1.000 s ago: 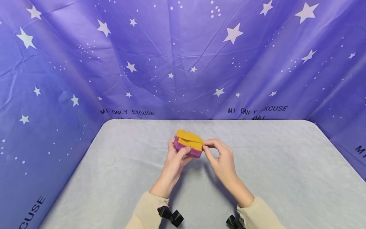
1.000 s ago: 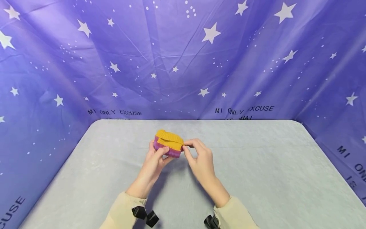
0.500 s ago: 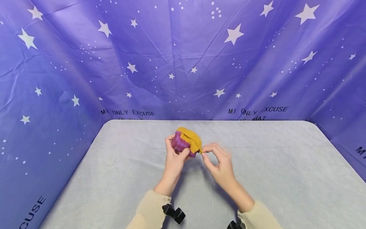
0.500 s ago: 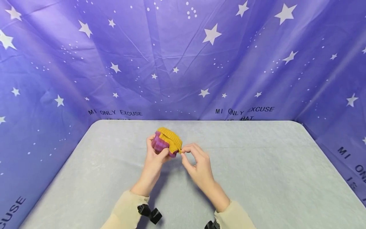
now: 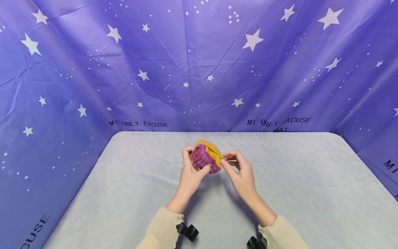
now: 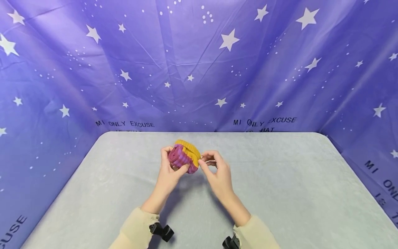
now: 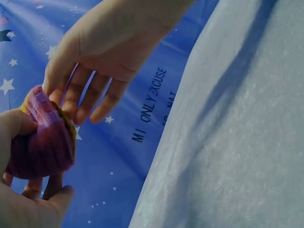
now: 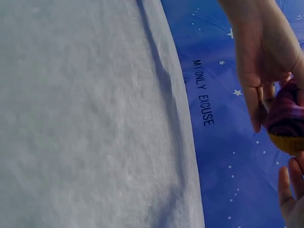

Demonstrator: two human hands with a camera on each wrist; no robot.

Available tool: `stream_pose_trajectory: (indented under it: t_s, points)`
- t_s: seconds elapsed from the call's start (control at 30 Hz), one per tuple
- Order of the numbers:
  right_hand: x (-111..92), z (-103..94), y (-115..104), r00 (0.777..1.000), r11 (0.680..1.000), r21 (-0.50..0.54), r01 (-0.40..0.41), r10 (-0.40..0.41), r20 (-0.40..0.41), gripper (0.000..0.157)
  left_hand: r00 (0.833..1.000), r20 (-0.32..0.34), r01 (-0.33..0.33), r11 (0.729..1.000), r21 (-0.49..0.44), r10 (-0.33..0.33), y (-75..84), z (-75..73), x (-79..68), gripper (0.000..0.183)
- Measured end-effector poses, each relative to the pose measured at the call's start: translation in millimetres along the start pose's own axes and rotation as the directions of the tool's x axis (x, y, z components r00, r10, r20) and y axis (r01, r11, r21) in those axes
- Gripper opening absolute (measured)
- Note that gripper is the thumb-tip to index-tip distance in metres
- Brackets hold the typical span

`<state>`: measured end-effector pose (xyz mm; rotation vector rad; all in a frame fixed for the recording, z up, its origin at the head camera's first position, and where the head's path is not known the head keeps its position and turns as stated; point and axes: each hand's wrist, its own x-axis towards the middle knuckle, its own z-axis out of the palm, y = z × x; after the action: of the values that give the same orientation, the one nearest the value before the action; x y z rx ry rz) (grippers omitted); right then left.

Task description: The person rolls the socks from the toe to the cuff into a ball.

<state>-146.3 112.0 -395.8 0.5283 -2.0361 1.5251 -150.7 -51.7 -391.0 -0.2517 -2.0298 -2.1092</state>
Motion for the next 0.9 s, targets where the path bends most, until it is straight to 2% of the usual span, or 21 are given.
stream_pose_trajectory:
  t_s: [0.17, 0.27, 0.4, 0.5, 0.63, 0.8, 0.87, 0.9]
  points:
    - [4.2, -0.9, -1.2, 1.0, 0.999, -0.043, 0.028, -0.028, 0.003, 0.008, 0.998, 0.023, -0.066, 0.993, 0.096, 0.064, 1.2, -1.4, -1.3, 0.055]
    - [2.0, 1.0, 3.8, 1.0, 1.0, -0.003, 0.025, -0.025, 0.019, 0.007, 0.994, 0.013, -0.109, 0.975, 0.194, 0.109, 0.5, -2.2, -1.2, 0.055]
    - [-5.8, 4.0, 2.7, 0.995, 0.997, 0.067, 0.042, -0.047, 0.084, 0.011, 0.982, -0.03, -0.162, 0.919, 0.358, 0.185, -3.2, -2.2, 2.0, 0.054]
    - [-11.6, 7.0, 3.7, 0.991, 0.998, 0.04, 0.054, -0.058, 0.12, 0.01, 0.97, -0.052, -0.186, 0.859, 0.477, 0.239, -5.7, -0.7, 3.8, 0.054]
    - [-12.3, 7.7, 8.3, 0.997, 0.999, -0.05, 0.001, 0.003, 0.082, 0.007, 0.967, -0.012, -0.203, 0.799, 0.566, 0.254, -6.9, 1.9, 1.0, 0.056]
    - [-0.8, 0.7, 7.7, 0.994, 0.994, -0.039, -0.105, 0.105, 0.005, 0.011, 0.97, 0.073, -0.227, 0.748, 0.624, 0.233, -4.7, 4.0, -6.7, 0.059]
    - [4.1, -2.0, 7.0, 0.991, 0.99, -0.038, -0.135, 0.135, -0.007, 0.011, 0.968, 0.112, -0.245, 0.743, 0.623, 0.225, -2.3, 4.7, -9.9, 0.06]
    - [5.6, -3.1, 7.2, 0.988, 0.987, -0.043, -0.153, 0.153, -0.012, 0.01, 0.967, 0.131, -0.252, 0.75, 0.611, 0.219, -1.3, 5.1, -11.3, 0.06]
